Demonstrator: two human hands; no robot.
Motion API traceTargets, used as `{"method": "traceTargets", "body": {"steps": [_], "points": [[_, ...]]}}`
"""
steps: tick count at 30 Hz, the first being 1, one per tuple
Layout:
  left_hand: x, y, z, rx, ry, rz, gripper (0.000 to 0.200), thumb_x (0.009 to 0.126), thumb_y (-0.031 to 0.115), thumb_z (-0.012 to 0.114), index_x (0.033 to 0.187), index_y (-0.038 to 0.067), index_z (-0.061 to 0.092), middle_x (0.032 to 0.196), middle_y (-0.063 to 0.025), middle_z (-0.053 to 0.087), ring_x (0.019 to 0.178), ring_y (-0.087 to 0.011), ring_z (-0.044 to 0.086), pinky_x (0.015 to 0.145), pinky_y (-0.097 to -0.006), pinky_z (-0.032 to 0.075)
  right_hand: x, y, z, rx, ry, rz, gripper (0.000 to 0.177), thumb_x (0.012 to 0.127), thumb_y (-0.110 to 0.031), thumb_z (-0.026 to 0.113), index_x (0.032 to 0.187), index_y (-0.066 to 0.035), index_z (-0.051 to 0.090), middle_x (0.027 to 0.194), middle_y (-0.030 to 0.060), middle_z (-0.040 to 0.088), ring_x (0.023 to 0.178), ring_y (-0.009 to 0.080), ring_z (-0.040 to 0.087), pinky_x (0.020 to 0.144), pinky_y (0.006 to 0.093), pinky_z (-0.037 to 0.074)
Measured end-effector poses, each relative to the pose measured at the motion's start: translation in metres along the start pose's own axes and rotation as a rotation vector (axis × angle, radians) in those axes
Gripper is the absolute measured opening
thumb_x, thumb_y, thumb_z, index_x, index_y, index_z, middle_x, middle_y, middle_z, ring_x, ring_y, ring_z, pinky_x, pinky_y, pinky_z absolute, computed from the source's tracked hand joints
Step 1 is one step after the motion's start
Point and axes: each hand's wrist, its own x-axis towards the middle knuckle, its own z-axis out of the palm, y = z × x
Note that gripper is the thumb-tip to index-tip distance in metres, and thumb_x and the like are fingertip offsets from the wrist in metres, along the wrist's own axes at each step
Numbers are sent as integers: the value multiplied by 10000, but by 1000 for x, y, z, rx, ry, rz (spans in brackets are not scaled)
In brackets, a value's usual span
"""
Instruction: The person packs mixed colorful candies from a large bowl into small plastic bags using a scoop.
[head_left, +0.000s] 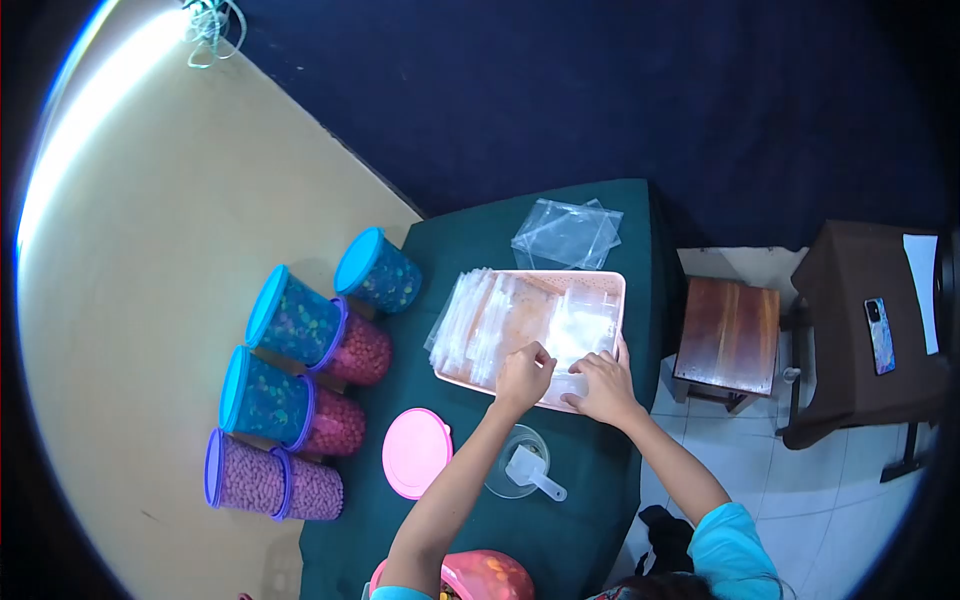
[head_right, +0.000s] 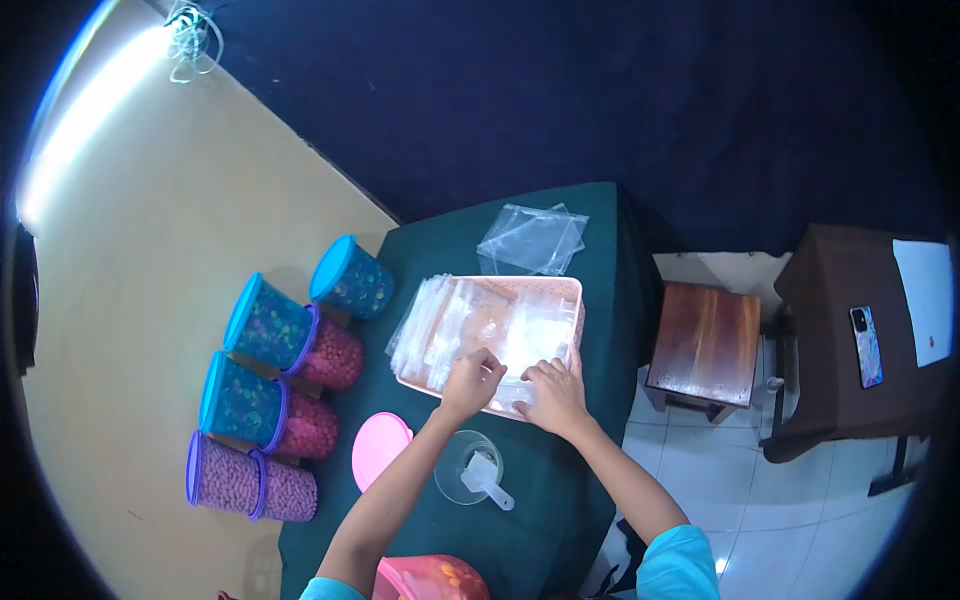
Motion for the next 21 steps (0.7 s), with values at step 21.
{"method": "traceTargets", "body": {"steps": [21], "points": [[-308,83,-187,-1004,382,-204,167,793,135,588,791,-4,496,815,-61,546,735,-99,559,645,-229,451,-111,-209,-76,1266,-720,-81,444,753,-34,577,1144,54,386,876,138,589,809,170,573,764,277,436]]}}
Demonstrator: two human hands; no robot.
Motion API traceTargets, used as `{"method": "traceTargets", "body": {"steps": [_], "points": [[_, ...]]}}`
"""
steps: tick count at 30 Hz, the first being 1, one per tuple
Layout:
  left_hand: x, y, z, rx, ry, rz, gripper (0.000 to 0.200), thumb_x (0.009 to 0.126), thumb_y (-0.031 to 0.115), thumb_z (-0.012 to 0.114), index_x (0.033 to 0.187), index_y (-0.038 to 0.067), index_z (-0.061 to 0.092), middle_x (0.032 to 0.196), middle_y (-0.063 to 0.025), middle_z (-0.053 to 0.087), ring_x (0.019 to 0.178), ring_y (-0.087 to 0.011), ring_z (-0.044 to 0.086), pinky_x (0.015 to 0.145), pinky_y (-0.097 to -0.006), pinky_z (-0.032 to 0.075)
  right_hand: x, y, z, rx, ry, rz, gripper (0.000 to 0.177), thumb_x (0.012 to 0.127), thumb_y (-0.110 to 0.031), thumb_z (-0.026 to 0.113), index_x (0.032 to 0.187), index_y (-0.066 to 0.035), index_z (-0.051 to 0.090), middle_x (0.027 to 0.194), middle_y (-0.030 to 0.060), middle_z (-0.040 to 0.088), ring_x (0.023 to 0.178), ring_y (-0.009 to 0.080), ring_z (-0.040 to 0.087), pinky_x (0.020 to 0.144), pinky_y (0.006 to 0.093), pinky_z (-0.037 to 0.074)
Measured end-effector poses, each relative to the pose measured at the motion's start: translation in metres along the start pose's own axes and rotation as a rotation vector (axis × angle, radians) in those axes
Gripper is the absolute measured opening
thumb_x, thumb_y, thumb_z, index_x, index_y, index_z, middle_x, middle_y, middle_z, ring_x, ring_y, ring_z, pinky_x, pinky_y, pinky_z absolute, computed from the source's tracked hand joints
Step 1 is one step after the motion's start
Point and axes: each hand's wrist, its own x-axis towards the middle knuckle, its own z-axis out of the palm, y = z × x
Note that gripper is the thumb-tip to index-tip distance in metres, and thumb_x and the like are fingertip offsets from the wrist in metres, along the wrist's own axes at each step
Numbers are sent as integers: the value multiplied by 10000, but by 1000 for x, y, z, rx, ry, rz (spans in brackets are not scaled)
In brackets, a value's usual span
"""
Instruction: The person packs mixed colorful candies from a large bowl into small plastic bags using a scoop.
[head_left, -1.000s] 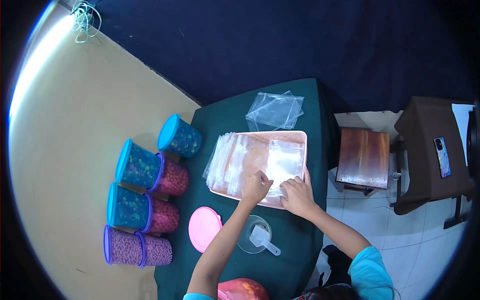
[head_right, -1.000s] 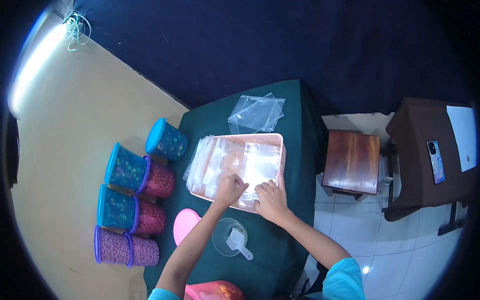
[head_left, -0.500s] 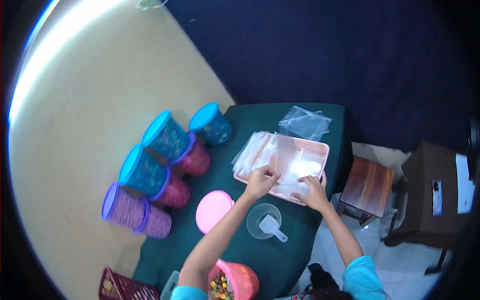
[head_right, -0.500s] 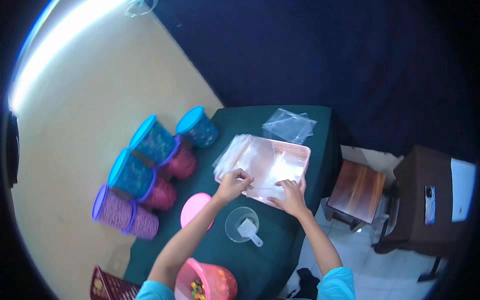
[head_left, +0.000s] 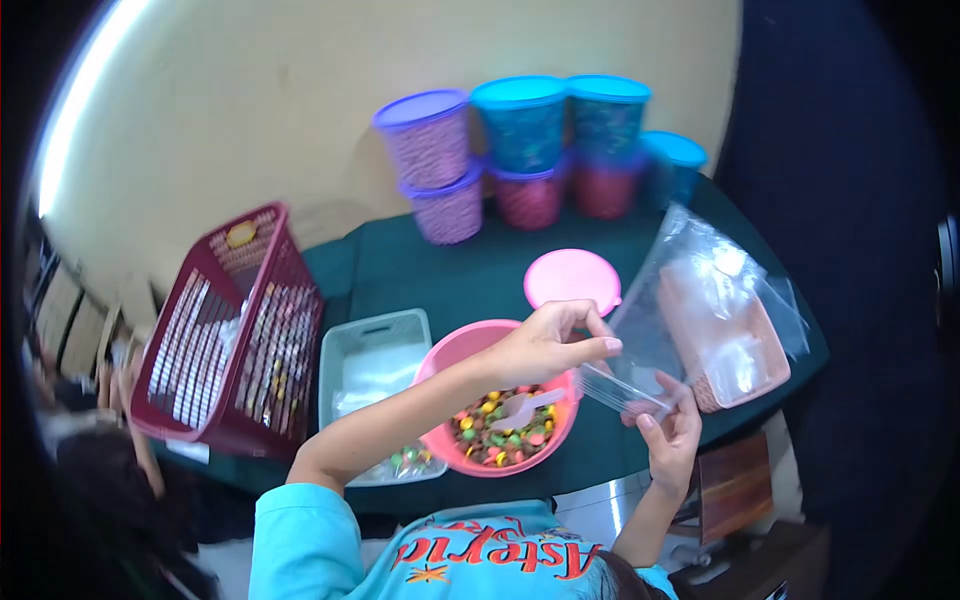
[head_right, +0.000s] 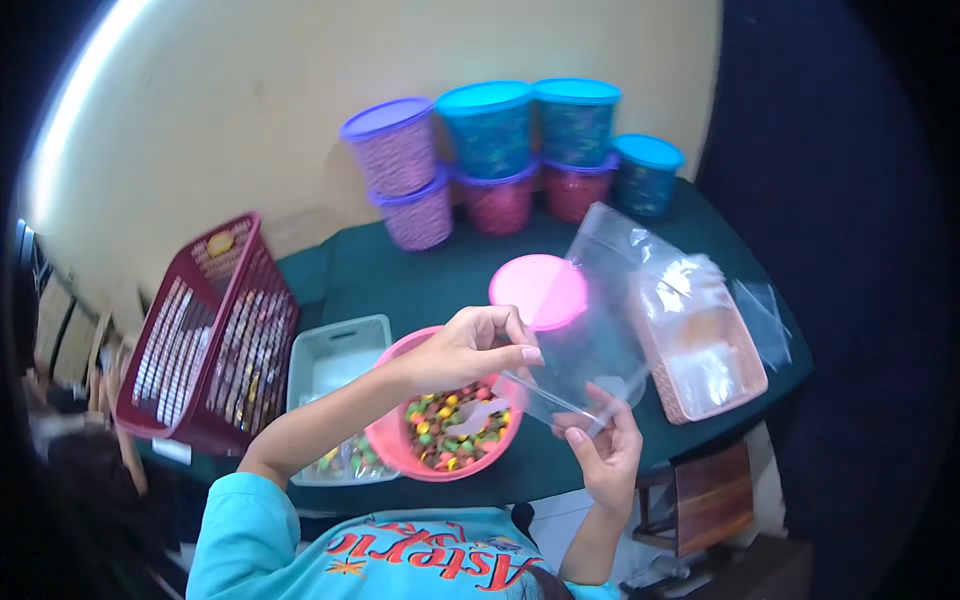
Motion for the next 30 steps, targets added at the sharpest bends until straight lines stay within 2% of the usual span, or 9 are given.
{"method": "traceTargets", "body": {"steps": [4,7,8,12,19,22,26,28,30], "points": [[-77,26,4,-191,78,124,156,783,97,598,779,-4,479,812,-48,555,743,-73,534,638,-211,437,-6,6,42,166,85,-221,243,755,-65,595,943,24,468,727,115,595,616,140,562,590,258,461],[-128,2,6,-15,155,262,130,768,84,610,733,4,514,799,-62,570,762,-86,539,629,-212,436,-15,16,64,252,163,-236,221,755,-93,603,903,13,477,699,102,583,609,135,558,568,253,453],[-143,-1,7,108,180,321,120,761,78,615,716,8,529,796,-68,575,770,-96,542,630,-217,437,-20,15,70,218,99,-200,219,752,-102,611,887,10,481,693,98,581,609,136,559,575,255,457],[-207,-41,3,-341,374,327,44,781,3,560,773,7,517,882,-120,560,828,-192,566,706,-294,466,-39,10,111,222,-198,-11,208,740,-34,604,913,38,514,769,128,606,711,161,591,667,262,475],[-276,-55,-36,-299,661,114,106,783,-11,547,881,-10,507,883,-117,565,816,-163,569,730,-287,470,-59,44,184,11,-511,285,281,765,36,539,1038,94,510,927,148,589,919,179,562,808,271,445],[-290,-56,-53,-309,654,44,140,777,-12,555,911,-22,519,887,-105,568,825,-151,563,738,-277,466,-69,61,211,74,-435,262,273,783,29,515,1048,93,505,944,147,584,915,182,564,806,267,443],[-297,-72,-65,-288,623,6,62,771,-1,571,721,14,537,866,-105,569,834,-143,553,739,-265,450,-79,69,227,79,-254,334,251,829,-16,467,1055,87,500,936,138,588,880,155,561,790,262,437],[-294,-73,-64,-24,557,12,97,768,14,582,705,22,508,866,-95,571,823,-140,555,726,-271,451,-81,75,228,96,-165,330,235,835,-26,465,1040,80,510,915,130,592,863,149,564,778,259,441],[-291,-77,-60,-45,512,-57,95,766,27,589,730,18,501,871,-86,575,824,-138,554,722,-273,452,-83,78,226,114,-82,340,221,841,-35,463,1025,73,520,894,121,596,846,144,567,765,255,445]]}}
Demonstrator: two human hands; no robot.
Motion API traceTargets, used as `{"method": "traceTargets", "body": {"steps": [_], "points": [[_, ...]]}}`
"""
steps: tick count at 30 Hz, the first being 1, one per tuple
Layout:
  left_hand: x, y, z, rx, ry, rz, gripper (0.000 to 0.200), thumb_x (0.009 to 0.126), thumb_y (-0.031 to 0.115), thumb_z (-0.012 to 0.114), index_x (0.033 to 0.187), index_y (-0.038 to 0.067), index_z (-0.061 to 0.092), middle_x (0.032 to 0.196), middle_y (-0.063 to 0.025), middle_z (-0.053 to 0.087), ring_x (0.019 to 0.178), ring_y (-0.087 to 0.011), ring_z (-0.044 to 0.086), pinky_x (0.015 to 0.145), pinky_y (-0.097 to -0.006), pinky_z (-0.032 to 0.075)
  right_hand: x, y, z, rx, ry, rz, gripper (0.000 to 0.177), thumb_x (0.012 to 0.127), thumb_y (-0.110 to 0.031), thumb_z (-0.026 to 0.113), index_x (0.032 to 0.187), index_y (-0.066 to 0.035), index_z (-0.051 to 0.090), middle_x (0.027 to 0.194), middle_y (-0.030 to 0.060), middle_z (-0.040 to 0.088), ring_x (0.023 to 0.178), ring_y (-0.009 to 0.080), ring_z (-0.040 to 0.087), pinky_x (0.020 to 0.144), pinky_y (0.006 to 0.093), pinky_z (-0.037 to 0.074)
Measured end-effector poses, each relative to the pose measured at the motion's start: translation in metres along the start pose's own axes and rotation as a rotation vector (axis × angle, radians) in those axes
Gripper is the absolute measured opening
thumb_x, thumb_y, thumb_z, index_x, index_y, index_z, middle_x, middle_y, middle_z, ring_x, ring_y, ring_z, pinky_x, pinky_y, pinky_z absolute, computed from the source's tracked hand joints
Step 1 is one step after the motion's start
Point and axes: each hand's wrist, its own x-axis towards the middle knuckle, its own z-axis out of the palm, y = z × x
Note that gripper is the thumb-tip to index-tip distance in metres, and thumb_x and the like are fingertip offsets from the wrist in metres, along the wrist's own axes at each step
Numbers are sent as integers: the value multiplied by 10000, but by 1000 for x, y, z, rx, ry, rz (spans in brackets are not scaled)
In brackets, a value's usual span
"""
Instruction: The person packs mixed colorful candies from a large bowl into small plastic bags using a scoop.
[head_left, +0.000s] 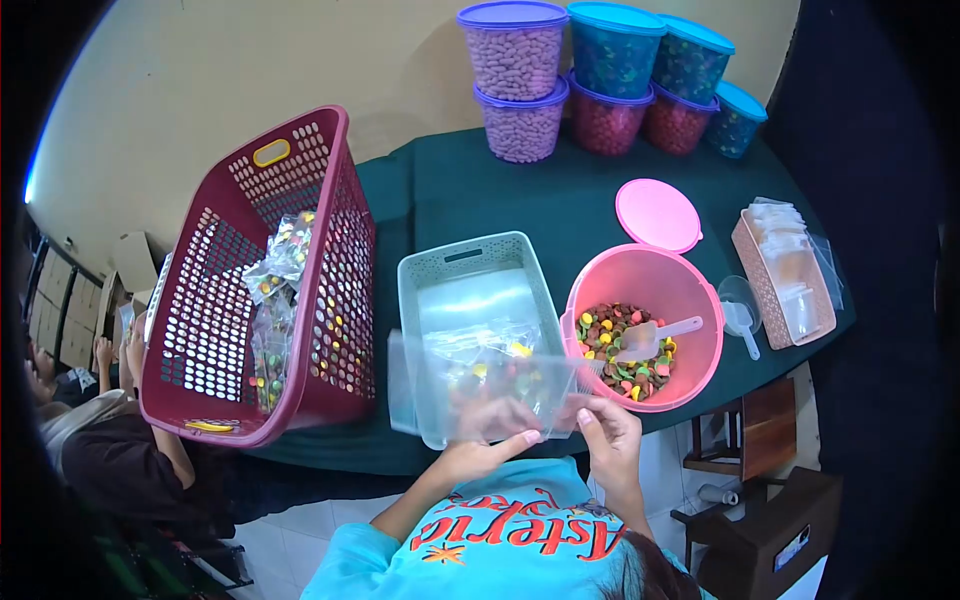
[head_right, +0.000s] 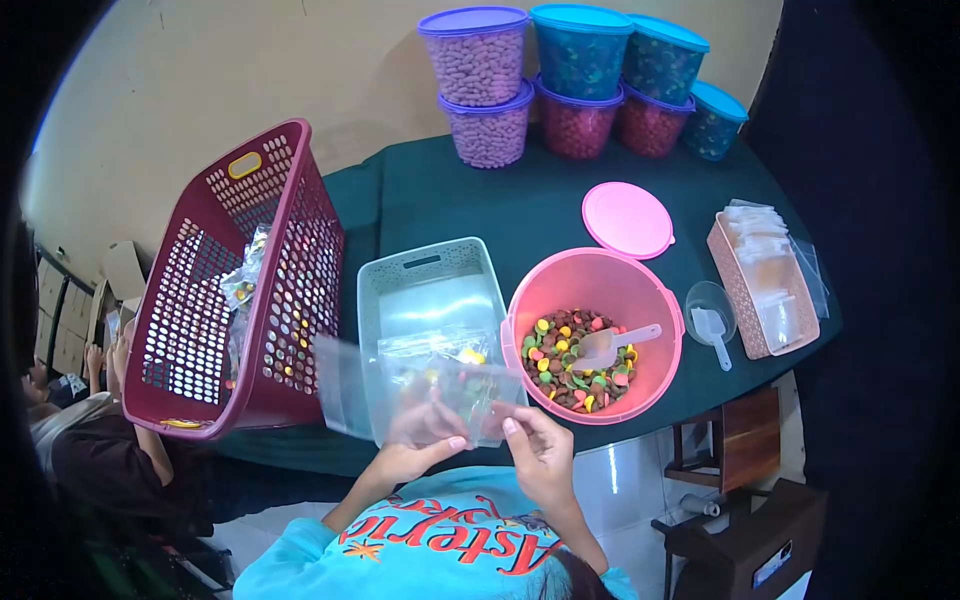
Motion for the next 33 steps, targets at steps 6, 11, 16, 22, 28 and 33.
{"method": "traceTargets", "body": {"steps": [6,11,16,22,28,33], "points": [[-5,-6,8,-28,-438,-290,251,842,247,508,894,3,532,960,-107,547,909,-187,529,795,-299,418,13,-3,-20,-203,60,-132,143,835,-25,480,945,45,539,830,89,596,783,112,571,690,223,459],[-8,-3,11,-258,-874,156,827,685,659,470,1148,-26,443,1175,-181,418,1156,-304,352,967,-407,247,28,-8,-29,-331,15,-128,139,817,-5,484,930,45,547,802,68,572,727,90,549,653,208,446],[5,9,4,-156,-198,365,1016,494,585,705,1237,3,329,1243,-168,328,1198,-354,271,984,-454,197,37,-8,-23,-514,-73,-172,150,781,-9,515,917,36,562,783,87,573,705,108,564,628,217,450],[39,7,-6,869,182,465,1128,415,471,790,1291,44,220,1258,-162,303,1210,-336,249,991,-550,73,39,0,-6,-502,-20,-173,154,763,12,512,904,38,568,779,111,589,690,138,592,614,237,470],[55,-10,-14,829,-1,423,1120,423,452,789,1291,33,217,1226,-171,322,1179,-323,294,980,-583,29,24,-1,2,-426,56,-91,168,780,-9,522,932,49,563,814,113,595,715,140,593,646,245,479],[64,-6,-12,632,-131,522,1083,382,415,808,1251,13,301,1165,-174,389,1110,-312,386,995,-555,88,17,-12,-11,-321,-7,-117,205,795,-16,502,990,41,534,865,114,574,795,152,583,703,259,471]]}}
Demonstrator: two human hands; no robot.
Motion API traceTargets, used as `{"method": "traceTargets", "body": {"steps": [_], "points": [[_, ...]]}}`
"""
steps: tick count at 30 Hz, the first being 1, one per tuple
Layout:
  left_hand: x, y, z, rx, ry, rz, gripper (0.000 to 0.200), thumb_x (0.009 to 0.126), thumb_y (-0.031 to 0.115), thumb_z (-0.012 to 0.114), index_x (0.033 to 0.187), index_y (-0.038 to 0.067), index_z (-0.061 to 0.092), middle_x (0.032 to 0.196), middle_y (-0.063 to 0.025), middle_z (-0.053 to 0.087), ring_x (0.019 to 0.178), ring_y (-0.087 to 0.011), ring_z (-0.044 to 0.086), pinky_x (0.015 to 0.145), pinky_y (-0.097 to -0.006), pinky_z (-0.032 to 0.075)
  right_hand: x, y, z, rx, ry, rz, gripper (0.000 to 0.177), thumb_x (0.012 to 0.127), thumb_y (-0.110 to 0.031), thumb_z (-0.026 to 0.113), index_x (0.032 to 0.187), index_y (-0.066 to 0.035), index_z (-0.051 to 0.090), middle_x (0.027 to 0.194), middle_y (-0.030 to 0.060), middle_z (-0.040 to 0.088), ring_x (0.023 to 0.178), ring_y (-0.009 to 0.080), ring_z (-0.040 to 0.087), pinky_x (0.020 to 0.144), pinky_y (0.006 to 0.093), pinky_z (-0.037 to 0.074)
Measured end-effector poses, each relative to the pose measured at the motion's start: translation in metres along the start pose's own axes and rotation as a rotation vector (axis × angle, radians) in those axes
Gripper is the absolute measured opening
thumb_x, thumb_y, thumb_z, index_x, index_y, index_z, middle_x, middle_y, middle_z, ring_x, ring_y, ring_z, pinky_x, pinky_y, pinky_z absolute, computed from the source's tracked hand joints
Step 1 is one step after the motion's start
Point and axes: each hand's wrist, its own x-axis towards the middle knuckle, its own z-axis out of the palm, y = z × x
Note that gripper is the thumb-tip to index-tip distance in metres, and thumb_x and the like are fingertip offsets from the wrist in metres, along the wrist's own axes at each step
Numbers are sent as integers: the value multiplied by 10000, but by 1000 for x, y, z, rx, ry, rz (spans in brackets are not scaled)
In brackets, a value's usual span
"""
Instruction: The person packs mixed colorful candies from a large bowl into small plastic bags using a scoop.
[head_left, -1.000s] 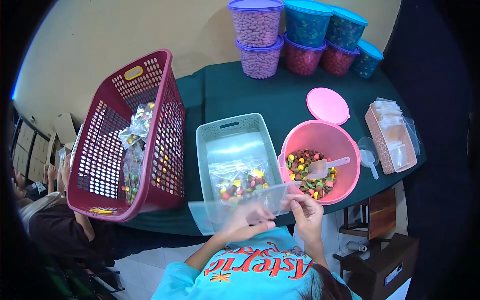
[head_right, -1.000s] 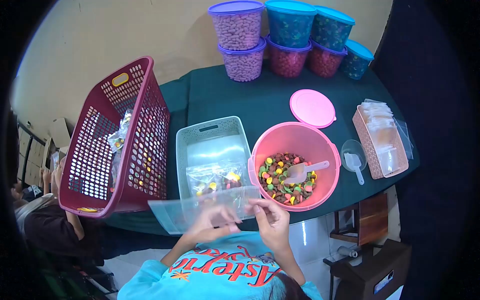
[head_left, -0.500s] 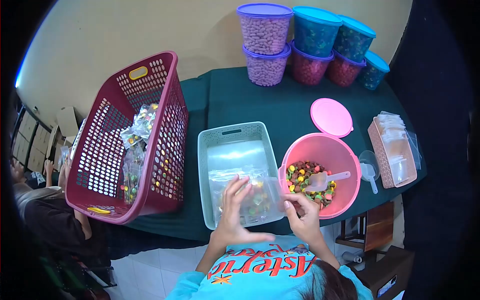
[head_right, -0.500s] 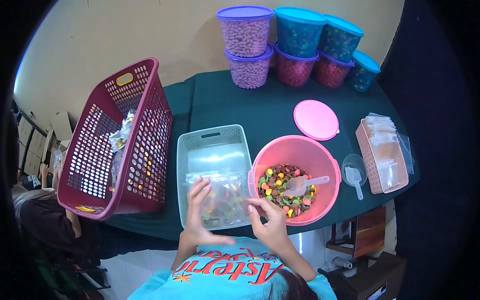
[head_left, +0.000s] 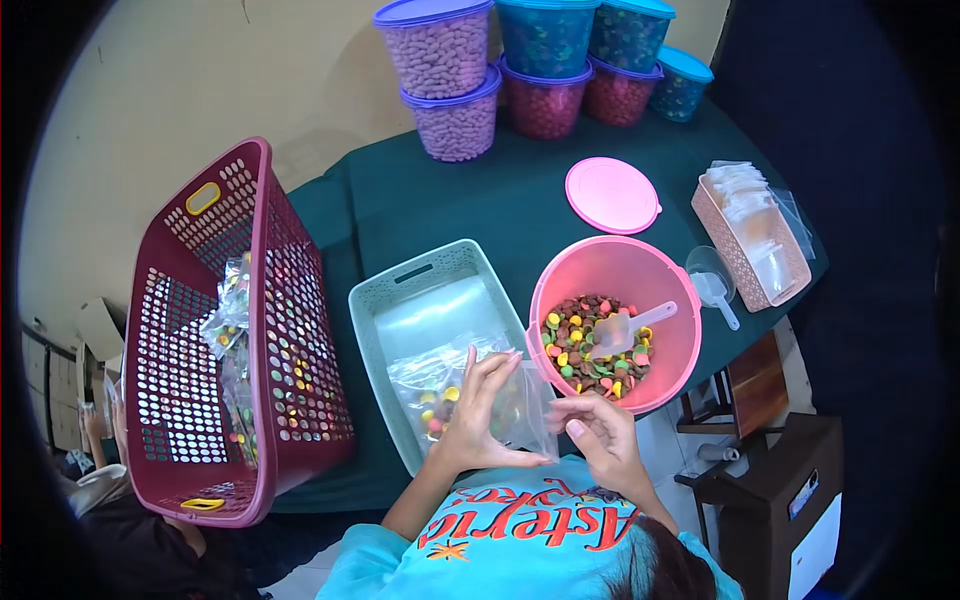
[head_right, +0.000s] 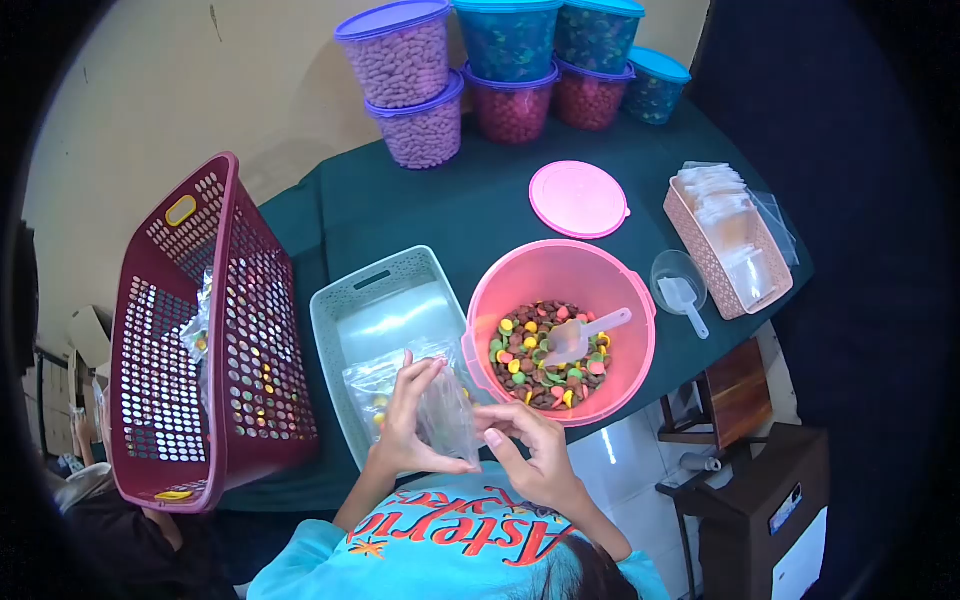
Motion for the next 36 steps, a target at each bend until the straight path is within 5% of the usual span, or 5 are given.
{"method": "traceTargets", "body": {"steps": [12,24,30,32,36], "points": [[-42,20,-1,20,351,-166,863,406,311,817,1137,34,449,1060,-135,476,991,-277,477,912,-418,322,21,-18,3,-473,-219,-595,198,664,-136,627,834,-36,603,857,84,551,813,247,513,717,324,406],[-33,28,1,105,84,-124,772,494,283,759,1153,52,431,1127,-114,421,1051,-274,397,888,-405,304,-2,-1,13,-601,-206,-288,105,725,-89,595,815,-38,617,911,70,620,758,168,565,714,294,334],[-55,13,-33,124,654,-291,606,654,243,688,1148,27,411,1186,-135,374,1072,-233,380,904,-373,313,0,-10,-11,-396,-31,-266,117,679,-41,611,790,-8,633,861,120,626,771,201,568,766,294,368],[-59,18,-39,-686,566,-541,395,755,195,599,1073,8,458,1137,-111,436,997,-170,438,832,-302,370,0,-14,-13,-316,75,-180,113,665,-43,619,770,-13,647,851,129,628,771,214,566,768,302,362],[-70,21,-33,-790,456,-583,171,813,133,539,922,2,529,890,-40,560,803,-67,498,691,-206,390,12,-15,-16,-372,12,-270,103,680,-50,605,767,-12,646,830,130,633,801,212,561,773,310,359]]}}
